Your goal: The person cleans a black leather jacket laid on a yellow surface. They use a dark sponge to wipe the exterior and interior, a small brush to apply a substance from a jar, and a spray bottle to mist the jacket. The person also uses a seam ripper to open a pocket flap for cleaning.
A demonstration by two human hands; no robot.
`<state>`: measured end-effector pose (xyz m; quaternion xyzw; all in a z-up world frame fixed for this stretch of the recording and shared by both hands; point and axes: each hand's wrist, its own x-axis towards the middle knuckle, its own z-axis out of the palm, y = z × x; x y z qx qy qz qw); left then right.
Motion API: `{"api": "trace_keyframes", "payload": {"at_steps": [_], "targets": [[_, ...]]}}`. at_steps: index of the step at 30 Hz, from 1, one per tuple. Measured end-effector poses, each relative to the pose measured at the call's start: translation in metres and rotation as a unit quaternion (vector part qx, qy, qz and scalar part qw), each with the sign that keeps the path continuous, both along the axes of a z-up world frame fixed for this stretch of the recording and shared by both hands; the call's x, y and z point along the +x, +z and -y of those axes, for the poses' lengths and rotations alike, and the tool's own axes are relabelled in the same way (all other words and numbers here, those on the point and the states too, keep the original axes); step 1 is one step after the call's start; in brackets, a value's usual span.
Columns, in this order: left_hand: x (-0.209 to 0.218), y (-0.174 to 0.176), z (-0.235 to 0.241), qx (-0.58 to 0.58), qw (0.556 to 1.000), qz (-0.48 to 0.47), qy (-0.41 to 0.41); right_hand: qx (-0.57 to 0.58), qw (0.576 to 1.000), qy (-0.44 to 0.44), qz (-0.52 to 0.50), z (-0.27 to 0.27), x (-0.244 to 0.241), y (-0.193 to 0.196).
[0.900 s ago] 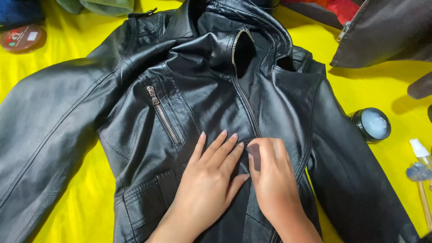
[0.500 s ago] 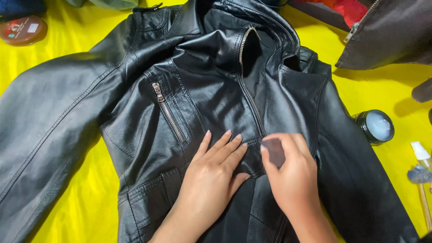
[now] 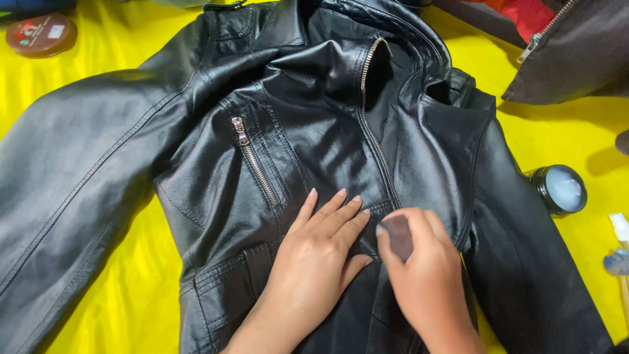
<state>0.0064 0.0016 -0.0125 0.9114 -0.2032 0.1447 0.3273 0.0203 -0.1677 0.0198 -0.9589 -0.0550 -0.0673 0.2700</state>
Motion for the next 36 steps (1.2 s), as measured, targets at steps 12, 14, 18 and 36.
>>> {"api": "trace_keyframes", "payload": {"at_steps": [12, 14, 18, 36], "targets": [[-0.001, 0.001, -0.001, 0.000, 1.000, 0.004, -0.003, -0.026, 0.999, 0.000, -0.033, 0.001, -0.025, -0.005], [0.000, 0.000, -0.001, 0.000, 1.000, 0.007, -0.004, -0.026, 0.999, 0.014, -0.024, 0.005, -0.016, -0.002], [-0.001, 0.000, -0.001, -0.005, 1.000, 0.005, -0.002, -0.015, 1.000, 0.002, -0.014, 0.002, 0.009, 0.002], [-0.002, -0.003, -0.001, -0.015, 1.000, 0.020, -0.005, -0.038, 0.995, 0.084, -0.034, 0.012, 0.012, 0.012]]}}
